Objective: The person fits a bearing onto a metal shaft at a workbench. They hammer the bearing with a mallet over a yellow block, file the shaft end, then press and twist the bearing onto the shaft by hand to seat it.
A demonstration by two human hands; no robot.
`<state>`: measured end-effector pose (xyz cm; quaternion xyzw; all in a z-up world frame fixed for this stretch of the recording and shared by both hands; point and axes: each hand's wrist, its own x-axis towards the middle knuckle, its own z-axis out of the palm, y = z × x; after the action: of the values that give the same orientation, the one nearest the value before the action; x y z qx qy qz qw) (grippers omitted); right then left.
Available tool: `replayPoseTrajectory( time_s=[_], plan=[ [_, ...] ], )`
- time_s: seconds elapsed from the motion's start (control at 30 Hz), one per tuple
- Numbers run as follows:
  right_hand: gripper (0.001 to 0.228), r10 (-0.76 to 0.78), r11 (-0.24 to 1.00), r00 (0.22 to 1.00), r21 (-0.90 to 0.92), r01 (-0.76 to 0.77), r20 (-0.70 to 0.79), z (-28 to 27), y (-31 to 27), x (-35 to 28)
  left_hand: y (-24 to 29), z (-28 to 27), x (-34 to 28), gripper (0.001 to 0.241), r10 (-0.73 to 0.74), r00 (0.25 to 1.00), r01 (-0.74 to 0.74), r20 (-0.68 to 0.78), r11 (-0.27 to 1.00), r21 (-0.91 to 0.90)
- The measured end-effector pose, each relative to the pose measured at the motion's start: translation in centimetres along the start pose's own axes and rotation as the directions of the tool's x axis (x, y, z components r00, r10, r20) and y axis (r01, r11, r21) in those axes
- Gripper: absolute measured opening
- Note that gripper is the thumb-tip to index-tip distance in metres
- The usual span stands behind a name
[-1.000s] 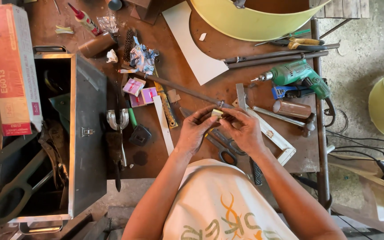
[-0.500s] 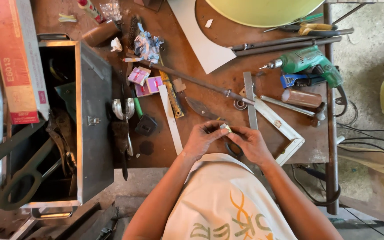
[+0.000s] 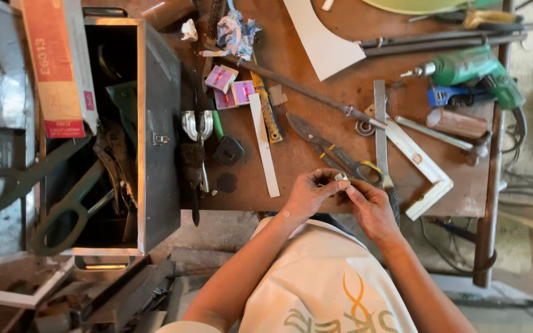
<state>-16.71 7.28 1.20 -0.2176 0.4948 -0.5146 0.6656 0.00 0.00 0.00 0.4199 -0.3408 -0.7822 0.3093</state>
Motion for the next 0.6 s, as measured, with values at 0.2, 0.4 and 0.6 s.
replayPoseTrajectory(
  time_s=[0.2,0.4,0.6],
  plan=[
    [0.043,0.211,0.867,0.972,-0.438,-0.236,-0.105,2.1,4.4,-3.0,0.0,-4.0,-1.5,0.031,-0.035,0.978,0.092,-0.204,0.957,0.277],
    [0.038,0.348,0.693,0.927,-0.628,-0.354,-0.138,-6.5,15.3,-8.6,1.1,-7.7,-2.6,0.033,-0.097,0.97,0.152,-0.222,0.957,0.248],
    [0.038,0.291,0.612,0.708,-0.444,-0.655,-0.644,-20.4,23.3,-7.9,-2.0,-5.6,-7.0,0.031,-0.221,0.945,0.307,-0.242,0.854,0.419]
  ],
)
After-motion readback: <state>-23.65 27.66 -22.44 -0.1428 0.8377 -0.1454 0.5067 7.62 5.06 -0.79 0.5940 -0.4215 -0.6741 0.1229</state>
